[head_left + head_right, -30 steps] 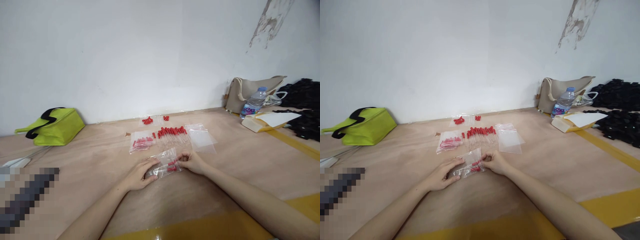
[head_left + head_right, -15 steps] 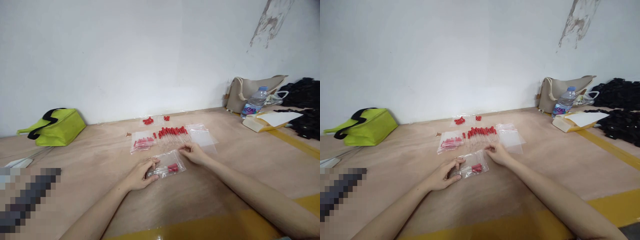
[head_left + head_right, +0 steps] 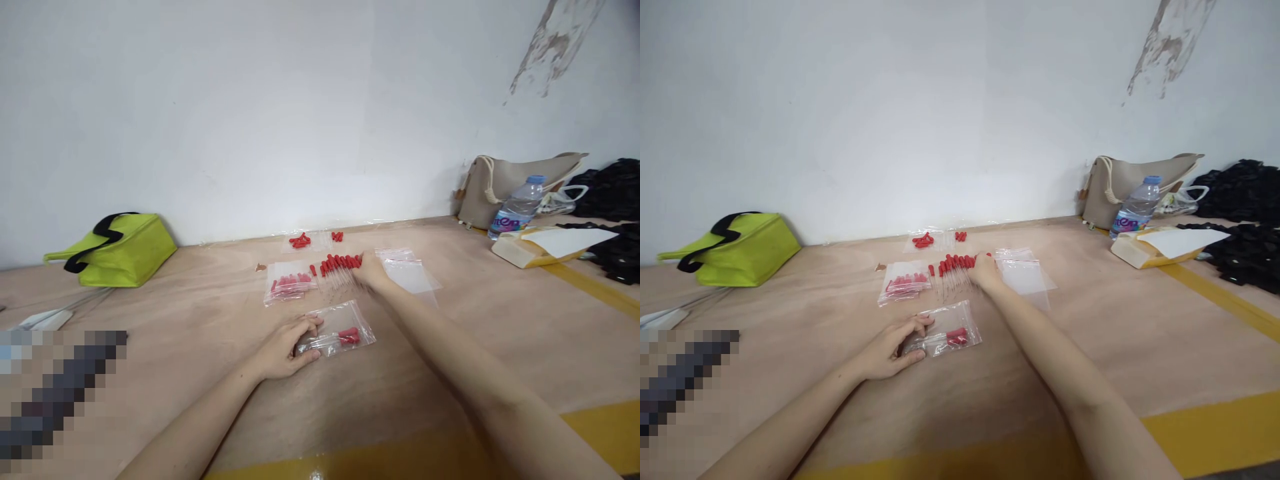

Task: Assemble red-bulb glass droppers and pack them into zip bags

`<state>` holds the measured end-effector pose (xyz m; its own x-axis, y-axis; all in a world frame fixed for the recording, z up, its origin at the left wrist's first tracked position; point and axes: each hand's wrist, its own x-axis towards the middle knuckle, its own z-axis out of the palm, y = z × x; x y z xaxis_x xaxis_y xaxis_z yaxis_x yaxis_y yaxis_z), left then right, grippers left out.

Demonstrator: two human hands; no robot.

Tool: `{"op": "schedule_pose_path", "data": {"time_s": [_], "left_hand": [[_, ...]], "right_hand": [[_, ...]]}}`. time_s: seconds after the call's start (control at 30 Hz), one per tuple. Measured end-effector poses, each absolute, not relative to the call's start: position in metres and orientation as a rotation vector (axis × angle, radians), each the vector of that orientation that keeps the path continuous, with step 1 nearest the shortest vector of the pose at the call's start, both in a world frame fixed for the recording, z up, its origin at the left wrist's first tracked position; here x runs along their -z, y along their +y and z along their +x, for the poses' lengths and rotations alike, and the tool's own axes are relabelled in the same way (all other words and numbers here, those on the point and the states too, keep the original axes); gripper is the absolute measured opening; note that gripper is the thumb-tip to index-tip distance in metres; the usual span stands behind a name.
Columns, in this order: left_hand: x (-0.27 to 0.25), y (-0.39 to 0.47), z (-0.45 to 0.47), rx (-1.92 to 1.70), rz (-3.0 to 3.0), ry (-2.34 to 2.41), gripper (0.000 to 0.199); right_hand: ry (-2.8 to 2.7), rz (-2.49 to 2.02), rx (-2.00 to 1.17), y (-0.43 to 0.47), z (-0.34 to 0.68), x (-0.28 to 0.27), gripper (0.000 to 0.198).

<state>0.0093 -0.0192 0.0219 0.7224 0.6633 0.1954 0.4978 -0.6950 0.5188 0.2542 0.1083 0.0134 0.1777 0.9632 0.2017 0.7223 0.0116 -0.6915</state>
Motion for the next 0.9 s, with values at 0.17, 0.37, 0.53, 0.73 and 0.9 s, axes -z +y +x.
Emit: {"op": "schedule_pose_path", "data": {"time_s": [0.17,0.37,0.53,0.73,0.9], "left_hand": [[-0.023,-0.019,0.009,-0.529,2.494,0.895,0.019],[-0.022,-0.018,0.008,-0.503,2.516,0.892,0.024],[-0.019,-0.017,0.007,-0.49,2.544,0.911,0.038],[-0.018,-0.018,0.005,-0.488,2.566,0.968,0.05],[-0.017,-0.017,0.005,-0.465,2.583,0.97,0.051]], "right_hand": [[-1.582,-1.583,-0.554,0.098,0.261,-0.019,0.05],[-1.333,-1.172,-0.937,0.049,0.286,-0.001,0.063],[-1.073,-1.123,-1.07,0.017,0.281,0.012,0.05],[-1.075,-1.118,-1.237,0.005,0.27,0.011,0.038],[-1.417,-1.134,-1.312,-0.001,0.279,0.012,0.031]]}}
